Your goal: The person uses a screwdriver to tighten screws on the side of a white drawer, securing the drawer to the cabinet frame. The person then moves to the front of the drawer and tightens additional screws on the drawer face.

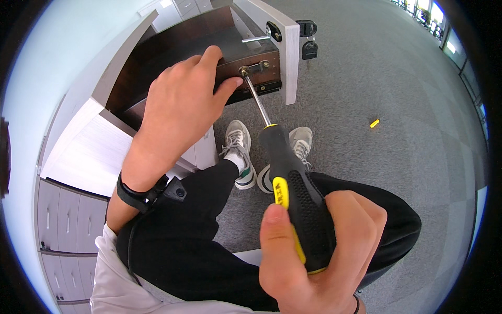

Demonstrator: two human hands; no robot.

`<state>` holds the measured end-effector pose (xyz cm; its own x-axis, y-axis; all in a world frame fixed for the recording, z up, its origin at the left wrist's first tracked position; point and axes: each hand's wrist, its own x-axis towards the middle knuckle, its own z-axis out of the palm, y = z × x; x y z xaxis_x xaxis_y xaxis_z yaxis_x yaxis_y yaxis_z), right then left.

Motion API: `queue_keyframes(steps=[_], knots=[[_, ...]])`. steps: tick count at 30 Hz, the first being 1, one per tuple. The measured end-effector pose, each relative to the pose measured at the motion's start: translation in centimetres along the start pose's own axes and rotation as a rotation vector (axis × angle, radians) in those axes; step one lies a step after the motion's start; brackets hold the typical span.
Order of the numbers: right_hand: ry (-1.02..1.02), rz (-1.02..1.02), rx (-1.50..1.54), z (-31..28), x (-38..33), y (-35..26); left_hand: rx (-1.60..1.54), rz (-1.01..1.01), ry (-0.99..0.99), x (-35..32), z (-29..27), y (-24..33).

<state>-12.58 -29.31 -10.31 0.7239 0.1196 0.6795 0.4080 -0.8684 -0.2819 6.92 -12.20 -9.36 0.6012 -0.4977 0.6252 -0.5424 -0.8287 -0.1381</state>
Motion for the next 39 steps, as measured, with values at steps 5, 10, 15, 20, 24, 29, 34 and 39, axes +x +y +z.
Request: queue_keyframes(steps=[5, 10, 15, 20, 24, 29, 34, 39], knots=[[-0.013, -0.088, 0.003, -0.2, 0.2, 0.6, -0.003, -0.008, -0.027, -0.1, -0.2, 0.0], [0.161, 0.462, 0.237, 0.4, -0.5, -0.5, 0.007, 0.014, 0.009, -0.1, -0.1, 0.0], [0.08, 0.518, 0.061, -0.4, -0.6, -0.8, 0.039, 0.003, 0.009, -0.1, 0.1, -0.1], [-0.046, 0.108, 0.049, -0.8, -0.1, 0.4, 0.01, -0.023, 0.0, 0.0, 0.0, -0.1], [-0.069, -0.049, -0.143, -1.1, 0.1, 0.0, 0.001, -0.023, 0.006, 0.1, -0.1, 0.0], [-0.046, 0.055, 0.151, -0.1, 0.1, 0.7, -0.006, -0.023, -0.002, 0.1, -0.1, 0.0], [0.078, 0.168, 0.108, 0.1, -1.2, 0.3, 0.001, -0.005, 0.013, 0.0, -0.1, 0.0], [-0.111, 0.156, 0.081, -1.0, -1.0, 0.2, -0.002, -0.007, 0.011, 0.0, -0.1, -0.1]])
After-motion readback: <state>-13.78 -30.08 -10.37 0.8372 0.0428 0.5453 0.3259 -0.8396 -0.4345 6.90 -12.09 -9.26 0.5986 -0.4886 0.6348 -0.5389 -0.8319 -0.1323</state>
